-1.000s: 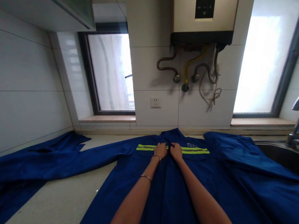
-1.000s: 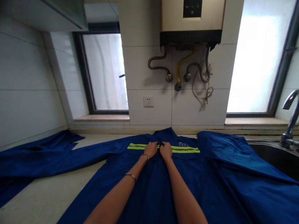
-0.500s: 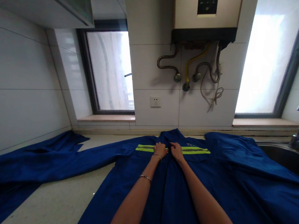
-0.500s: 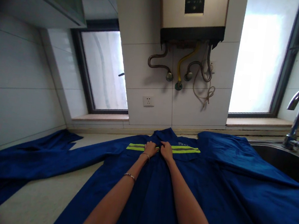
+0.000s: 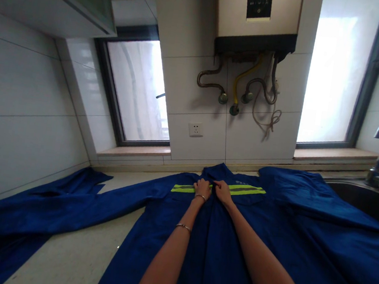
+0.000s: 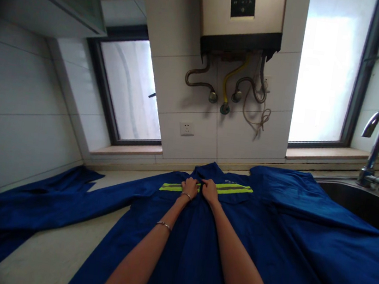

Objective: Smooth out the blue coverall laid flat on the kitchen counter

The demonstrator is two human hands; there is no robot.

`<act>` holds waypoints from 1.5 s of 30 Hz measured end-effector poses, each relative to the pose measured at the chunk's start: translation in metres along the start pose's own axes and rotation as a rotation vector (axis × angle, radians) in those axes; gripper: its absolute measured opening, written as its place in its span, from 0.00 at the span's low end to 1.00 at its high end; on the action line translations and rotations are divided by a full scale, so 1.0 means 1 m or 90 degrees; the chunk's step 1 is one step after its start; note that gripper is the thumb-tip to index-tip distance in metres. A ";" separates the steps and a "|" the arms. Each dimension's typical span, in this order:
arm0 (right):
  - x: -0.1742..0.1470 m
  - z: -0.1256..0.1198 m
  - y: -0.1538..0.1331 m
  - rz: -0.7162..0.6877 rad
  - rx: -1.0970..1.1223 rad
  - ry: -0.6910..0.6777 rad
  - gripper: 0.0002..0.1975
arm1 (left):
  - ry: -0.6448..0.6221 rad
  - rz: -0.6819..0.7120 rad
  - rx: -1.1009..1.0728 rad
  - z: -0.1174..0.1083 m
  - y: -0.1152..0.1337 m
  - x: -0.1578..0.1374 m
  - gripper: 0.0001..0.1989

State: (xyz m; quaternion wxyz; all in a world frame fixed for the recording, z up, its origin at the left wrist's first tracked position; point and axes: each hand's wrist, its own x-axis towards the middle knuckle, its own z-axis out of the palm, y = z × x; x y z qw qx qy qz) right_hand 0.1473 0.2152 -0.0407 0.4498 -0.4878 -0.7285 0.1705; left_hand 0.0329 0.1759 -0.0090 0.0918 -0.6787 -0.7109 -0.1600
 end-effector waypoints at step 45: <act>-0.021 -0.024 -0.028 -0.121 -0.137 0.046 0.06 | 0.135 0.195 -0.073 0.006 -0.012 0.002 0.10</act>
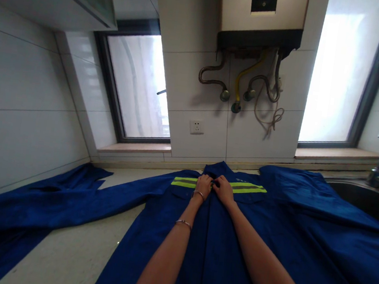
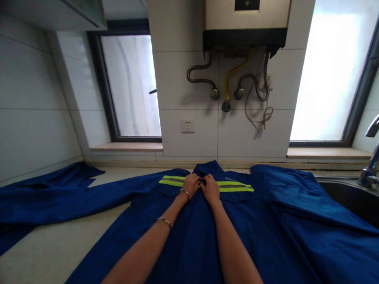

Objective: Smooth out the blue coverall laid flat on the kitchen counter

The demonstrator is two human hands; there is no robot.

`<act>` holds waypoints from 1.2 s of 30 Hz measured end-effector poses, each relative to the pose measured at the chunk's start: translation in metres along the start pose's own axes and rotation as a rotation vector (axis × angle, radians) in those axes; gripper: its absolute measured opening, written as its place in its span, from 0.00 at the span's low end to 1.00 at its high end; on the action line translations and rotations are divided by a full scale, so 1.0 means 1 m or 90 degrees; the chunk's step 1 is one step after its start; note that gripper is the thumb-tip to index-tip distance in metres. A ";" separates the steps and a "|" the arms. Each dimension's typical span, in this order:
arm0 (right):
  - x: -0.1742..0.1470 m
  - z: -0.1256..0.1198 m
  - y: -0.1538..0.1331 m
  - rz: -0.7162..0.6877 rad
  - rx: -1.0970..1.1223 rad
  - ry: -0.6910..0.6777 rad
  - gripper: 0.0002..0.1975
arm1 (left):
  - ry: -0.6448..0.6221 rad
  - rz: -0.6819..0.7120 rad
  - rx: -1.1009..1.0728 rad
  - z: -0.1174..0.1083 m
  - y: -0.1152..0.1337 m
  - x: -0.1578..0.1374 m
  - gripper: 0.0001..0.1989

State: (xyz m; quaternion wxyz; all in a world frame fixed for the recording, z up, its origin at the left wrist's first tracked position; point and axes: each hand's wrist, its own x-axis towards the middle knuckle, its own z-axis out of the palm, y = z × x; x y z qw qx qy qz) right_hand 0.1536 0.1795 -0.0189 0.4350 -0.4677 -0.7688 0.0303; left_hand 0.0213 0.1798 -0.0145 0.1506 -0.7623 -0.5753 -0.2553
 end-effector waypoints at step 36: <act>-0.004 -0.009 -0.009 -0.032 -0.095 -0.057 0.10 | -0.012 0.021 -0.008 0.002 -0.001 0.001 0.09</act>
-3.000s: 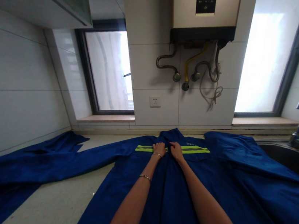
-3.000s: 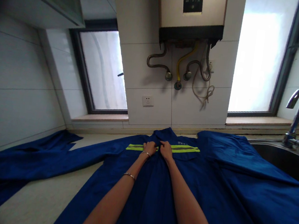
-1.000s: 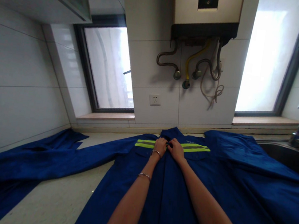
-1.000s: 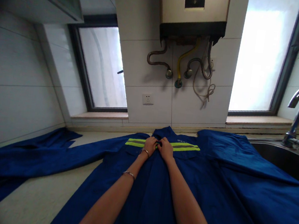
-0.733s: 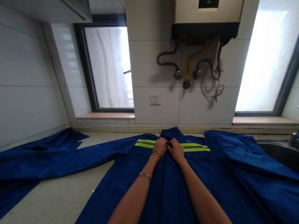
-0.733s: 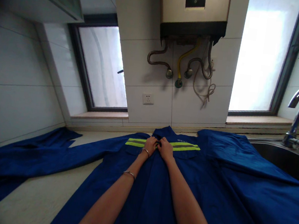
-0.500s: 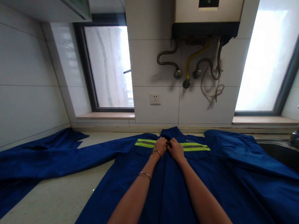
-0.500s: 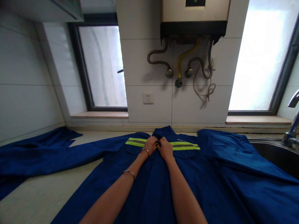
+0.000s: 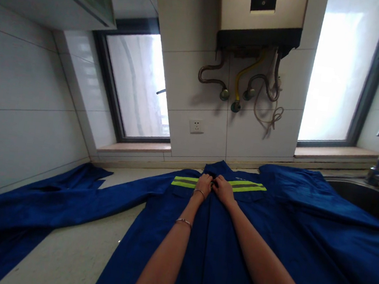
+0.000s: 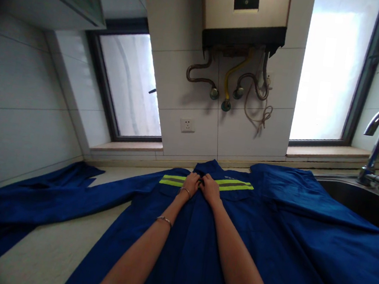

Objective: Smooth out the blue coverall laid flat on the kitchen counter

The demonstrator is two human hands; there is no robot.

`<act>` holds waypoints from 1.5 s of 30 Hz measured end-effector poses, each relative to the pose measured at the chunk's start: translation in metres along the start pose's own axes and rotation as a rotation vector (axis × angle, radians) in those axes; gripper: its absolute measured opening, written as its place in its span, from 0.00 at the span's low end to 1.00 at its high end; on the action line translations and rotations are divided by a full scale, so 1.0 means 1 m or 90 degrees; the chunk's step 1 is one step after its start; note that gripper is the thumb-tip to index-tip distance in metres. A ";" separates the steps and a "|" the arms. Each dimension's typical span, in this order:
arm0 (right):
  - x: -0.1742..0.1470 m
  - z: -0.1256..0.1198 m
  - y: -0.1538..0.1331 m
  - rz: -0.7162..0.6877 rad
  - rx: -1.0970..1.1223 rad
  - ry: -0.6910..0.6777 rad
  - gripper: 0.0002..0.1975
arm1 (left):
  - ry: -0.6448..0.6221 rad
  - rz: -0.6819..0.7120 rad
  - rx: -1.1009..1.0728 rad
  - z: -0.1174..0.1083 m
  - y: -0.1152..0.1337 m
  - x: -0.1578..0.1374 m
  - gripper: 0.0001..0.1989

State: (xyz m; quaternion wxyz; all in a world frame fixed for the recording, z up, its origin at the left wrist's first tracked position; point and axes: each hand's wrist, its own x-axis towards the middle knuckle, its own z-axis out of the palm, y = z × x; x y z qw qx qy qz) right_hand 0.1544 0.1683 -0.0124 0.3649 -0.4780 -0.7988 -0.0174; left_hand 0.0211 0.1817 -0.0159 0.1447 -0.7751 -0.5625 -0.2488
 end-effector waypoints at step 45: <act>-0.078 -0.106 0.123 -0.027 0.076 -0.140 0.18 | -0.235 0.156 -0.109 -0.018 0.135 -0.002 0.10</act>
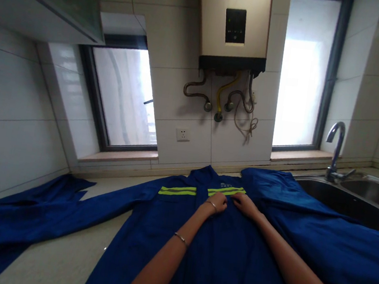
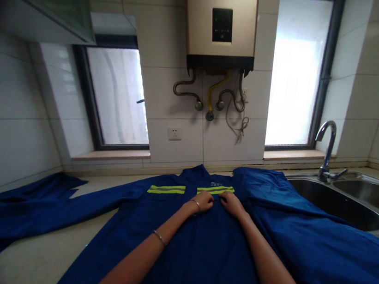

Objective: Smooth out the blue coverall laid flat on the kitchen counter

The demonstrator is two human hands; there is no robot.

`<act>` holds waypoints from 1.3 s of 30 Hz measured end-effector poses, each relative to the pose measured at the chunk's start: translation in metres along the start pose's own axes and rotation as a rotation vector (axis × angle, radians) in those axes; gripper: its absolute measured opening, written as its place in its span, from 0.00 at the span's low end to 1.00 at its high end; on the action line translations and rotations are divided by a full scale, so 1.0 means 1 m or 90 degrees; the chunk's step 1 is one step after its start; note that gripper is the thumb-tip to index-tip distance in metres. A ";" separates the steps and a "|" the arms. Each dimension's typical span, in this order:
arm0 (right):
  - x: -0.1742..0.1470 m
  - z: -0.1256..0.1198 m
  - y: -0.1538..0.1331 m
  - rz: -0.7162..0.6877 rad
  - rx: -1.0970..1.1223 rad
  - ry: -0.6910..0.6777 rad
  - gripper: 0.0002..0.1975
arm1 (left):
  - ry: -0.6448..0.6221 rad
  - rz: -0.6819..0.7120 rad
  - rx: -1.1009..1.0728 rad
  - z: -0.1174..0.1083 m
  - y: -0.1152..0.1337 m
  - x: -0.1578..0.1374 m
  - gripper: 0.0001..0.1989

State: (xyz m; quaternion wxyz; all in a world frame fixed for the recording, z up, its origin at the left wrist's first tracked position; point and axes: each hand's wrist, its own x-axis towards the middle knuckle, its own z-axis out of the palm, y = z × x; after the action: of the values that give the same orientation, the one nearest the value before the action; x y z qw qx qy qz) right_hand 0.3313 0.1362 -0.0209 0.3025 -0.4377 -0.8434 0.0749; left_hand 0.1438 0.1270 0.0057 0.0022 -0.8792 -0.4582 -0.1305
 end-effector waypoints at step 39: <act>0.005 0.009 0.003 0.072 0.093 0.149 0.12 | 0.168 -0.104 0.104 0.025 0.021 0.011 0.10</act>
State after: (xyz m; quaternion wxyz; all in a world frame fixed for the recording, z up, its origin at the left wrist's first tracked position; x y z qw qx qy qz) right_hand 0.3257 0.1432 -0.0269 0.4253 -0.4669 -0.7686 0.1015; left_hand 0.1727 0.1266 -0.0138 0.1234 -0.8111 -0.5331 -0.2067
